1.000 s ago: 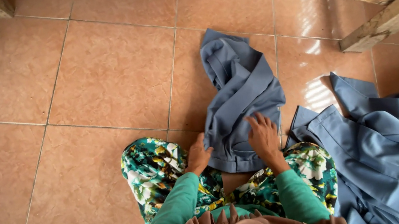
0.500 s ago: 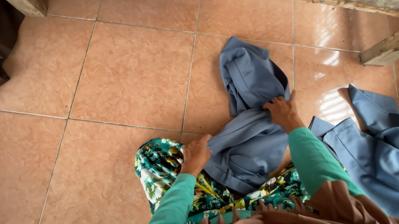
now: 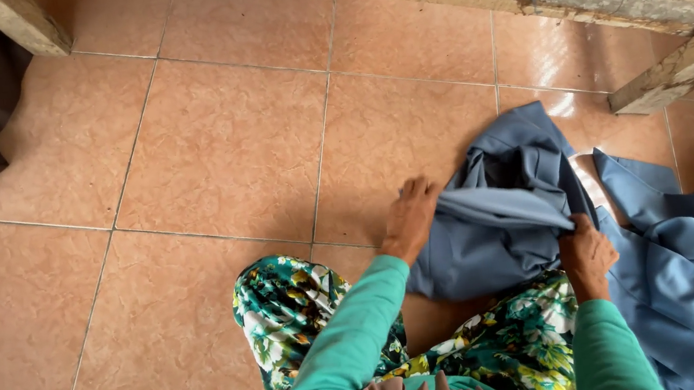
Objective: Folding grey trousers on the floor into a neat rectangular shape.
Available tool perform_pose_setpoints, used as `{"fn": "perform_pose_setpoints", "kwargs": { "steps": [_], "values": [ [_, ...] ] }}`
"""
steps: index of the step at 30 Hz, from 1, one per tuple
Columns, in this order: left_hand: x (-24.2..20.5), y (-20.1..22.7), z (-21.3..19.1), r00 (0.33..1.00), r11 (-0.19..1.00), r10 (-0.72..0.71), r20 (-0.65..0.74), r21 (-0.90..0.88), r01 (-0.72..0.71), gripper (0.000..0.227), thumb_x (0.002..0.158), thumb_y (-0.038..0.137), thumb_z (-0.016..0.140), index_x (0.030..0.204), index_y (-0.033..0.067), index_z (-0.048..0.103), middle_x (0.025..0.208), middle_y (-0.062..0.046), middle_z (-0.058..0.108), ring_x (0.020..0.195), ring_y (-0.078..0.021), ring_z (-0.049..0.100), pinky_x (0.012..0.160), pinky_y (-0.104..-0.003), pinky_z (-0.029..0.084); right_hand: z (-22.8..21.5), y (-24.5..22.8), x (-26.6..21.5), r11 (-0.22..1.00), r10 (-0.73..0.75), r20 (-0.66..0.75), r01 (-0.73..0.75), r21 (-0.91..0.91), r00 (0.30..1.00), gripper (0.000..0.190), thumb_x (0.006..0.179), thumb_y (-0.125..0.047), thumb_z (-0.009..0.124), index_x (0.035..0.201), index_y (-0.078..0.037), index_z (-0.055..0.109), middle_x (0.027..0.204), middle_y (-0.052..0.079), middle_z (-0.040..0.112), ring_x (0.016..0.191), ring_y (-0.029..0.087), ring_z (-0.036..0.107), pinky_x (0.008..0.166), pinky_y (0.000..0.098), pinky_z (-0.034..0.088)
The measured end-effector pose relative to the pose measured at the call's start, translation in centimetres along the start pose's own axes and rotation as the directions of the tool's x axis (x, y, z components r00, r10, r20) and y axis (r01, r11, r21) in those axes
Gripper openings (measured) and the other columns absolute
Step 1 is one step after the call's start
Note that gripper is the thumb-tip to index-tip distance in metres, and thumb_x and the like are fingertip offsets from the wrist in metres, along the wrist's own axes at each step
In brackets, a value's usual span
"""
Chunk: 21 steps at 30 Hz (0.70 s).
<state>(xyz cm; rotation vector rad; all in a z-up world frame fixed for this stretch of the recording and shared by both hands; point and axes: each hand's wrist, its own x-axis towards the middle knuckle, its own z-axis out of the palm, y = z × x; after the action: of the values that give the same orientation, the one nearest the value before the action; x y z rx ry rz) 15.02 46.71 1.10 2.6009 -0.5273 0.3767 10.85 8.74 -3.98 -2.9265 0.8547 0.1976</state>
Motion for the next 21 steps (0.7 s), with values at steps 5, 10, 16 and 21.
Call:
{"fn": "perform_pose_setpoints", "kwargs": {
  "steps": [5,10,16,21],
  "values": [
    [3.2,-5.4,-6.6,0.847,0.980,0.120,-0.518,0.200,-0.016,0.004,0.096,0.025,0.067,0.100,0.0238,0.068,0.117,-0.001,0.060,0.113,-0.0250,0.067,0.086,-0.033,0.059,-2.5,-6.8,-5.5,0.921,-0.339,-0.598,0.385,-0.055,0.726,0.045,0.082,-0.010,0.065,0.125,-0.023,0.069,0.104,0.005,0.075,0.100,0.022,0.071,0.113,0.0436,0.029],
    [-2.9,-16.2,-11.4,0.722,0.999,0.008,-0.692,-0.027,-0.037,0.017,0.100,0.026,0.071,0.115,0.0176,0.074,0.122,-0.003,0.062,0.114,-0.0167,0.063,0.102,-0.031,0.052,1.6,-14.8,-10.9,0.686,-0.599,-0.669,0.713,-0.145,0.440,0.043,0.076,-0.009,0.070,0.117,-0.022,0.070,0.099,0.002,0.073,0.096,0.014,0.069,0.123,0.0478,0.022],
    [-19.5,-29.7,-2.3,0.856,0.811,-0.457,-0.239,0.283,0.512,0.021,0.099,0.016,0.058,0.099,0.0332,0.070,0.154,-0.019,0.046,0.150,-0.0502,0.030,0.113,-0.063,0.040,11.4,-20.4,-16.7,0.421,-0.822,-0.477,0.896,-0.139,0.312,0.016,0.083,-0.022,0.065,0.095,-0.032,0.068,0.079,-0.008,0.068,0.073,0.014,0.070,0.089,0.0351,0.052],
    [-17.6,-19.1,-4.9,0.806,0.859,-0.465,-0.367,0.033,0.511,0.026,0.088,0.011,0.066,0.114,0.0131,0.065,0.121,-0.013,0.057,0.100,-0.0275,0.056,0.079,-0.041,0.051,15.8,-21.0,-14.9,0.692,-0.722,0.002,0.721,0.019,0.692,0.018,0.093,-0.033,0.057,0.110,-0.033,0.062,0.088,0.001,0.073,0.072,0.035,0.074,0.065,0.0529,0.061]
  ]
}}
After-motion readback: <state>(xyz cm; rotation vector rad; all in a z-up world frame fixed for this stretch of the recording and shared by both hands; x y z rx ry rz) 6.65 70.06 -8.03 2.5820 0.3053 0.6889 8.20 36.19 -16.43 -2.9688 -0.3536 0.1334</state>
